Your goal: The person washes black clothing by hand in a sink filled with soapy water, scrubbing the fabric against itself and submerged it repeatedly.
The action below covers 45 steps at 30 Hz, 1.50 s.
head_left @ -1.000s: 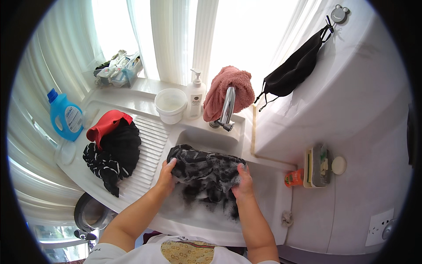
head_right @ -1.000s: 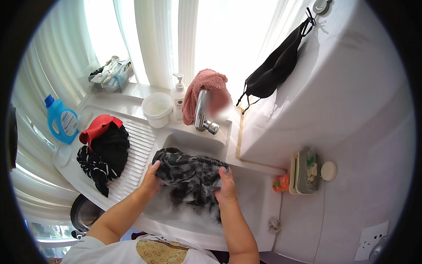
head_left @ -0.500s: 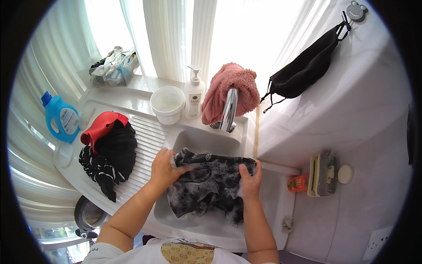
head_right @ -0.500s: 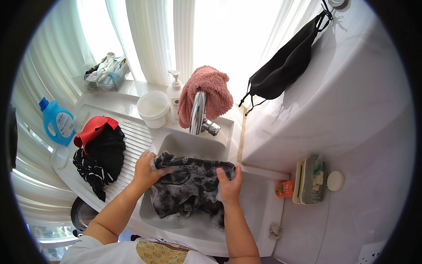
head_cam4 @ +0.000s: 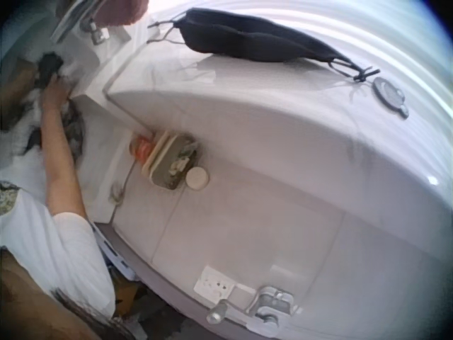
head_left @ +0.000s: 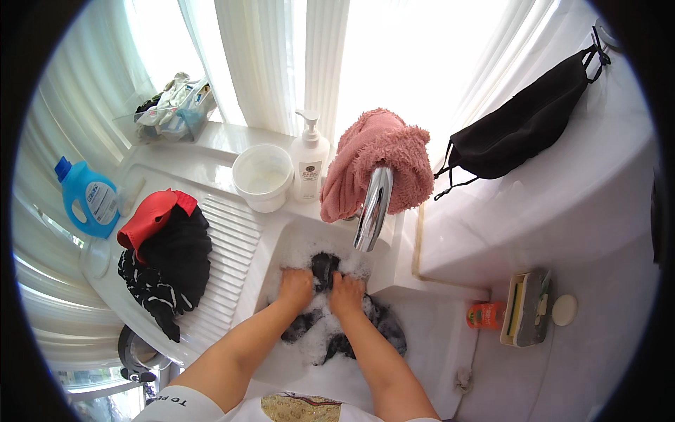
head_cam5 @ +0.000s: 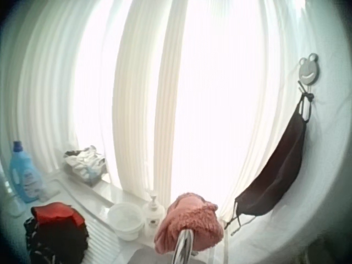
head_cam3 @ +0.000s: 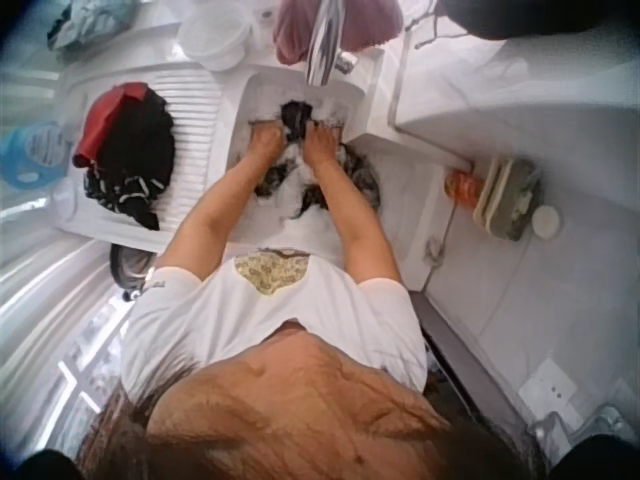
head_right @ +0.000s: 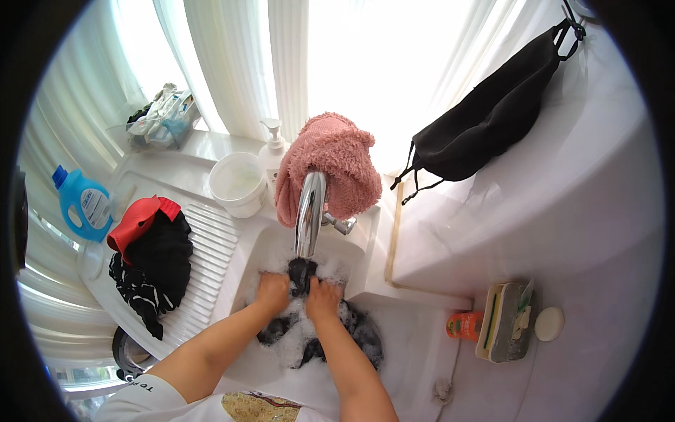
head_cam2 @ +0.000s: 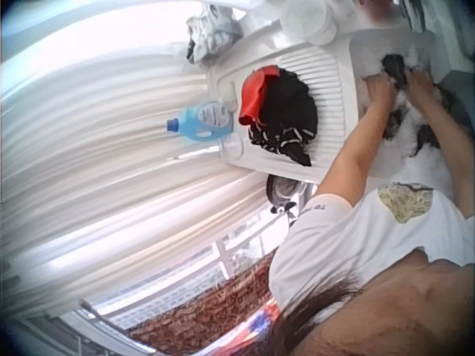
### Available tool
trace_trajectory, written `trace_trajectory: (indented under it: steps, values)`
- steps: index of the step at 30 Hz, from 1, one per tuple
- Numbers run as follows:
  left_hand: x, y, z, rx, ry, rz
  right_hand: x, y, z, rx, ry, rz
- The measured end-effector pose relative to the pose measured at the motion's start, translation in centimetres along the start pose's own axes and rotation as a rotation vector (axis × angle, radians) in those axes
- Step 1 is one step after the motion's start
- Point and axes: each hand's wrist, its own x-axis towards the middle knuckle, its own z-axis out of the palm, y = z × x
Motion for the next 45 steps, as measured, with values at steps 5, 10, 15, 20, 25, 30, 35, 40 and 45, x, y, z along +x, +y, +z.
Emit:
trace_trajectory:
  steps: [5, 10, 15, 20, 25, 30, 35, 40, 45]
  values:
    - [1.4, -0.9, 3.3, -0.051, -0.352, -0.071, 1.8, 1.3, 3.2, 0.007, -0.233, 0.101]
    - [3.5, -1.9, 1.6, -0.517, -0.608, -0.452, 4.1, 2.0, 0.4, 0.191, -0.491, 0.144]
    - [1.1, 0.1, -5.7, -1.385, 0.115, -0.502, 2.5, 0.4, -4.8, 0.421, -0.159, 0.354]
    - [-2.1, -2.0, -8.4, -1.782, -0.048, -0.622, 0.1, 1.3, -7.9, 1.206, -0.157, 0.388]
    - [-2.6, 0.4, -9.2, -2.332, -0.147, -0.51, -5.8, -4.5, -7.8, 0.779, 0.475, -0.24]
    - [-4.7, 5.8, -8.2, -1.891, -0.006, -0.685, -4.4, -5.7, -3.8, 1.479, 0.377, 0.441]
    - [-3.7, 0.7, -6.5, -1.755, -0.135, -0.795, -8.6, -10.7, -4.9, 0.863, 0.619, -0.106]
    - [-6.2, 5.7, -8.7, -1.894, -0.242, -0.721, -2.2, -5.4, -4.3, 1.189, 0.568, 0.612]
    - [-4.0, 1.0, -4.7, -1.914, -0.145, -0.834, -6.9, -10.2, -4.5, 0.785, 0.803, -0.205]
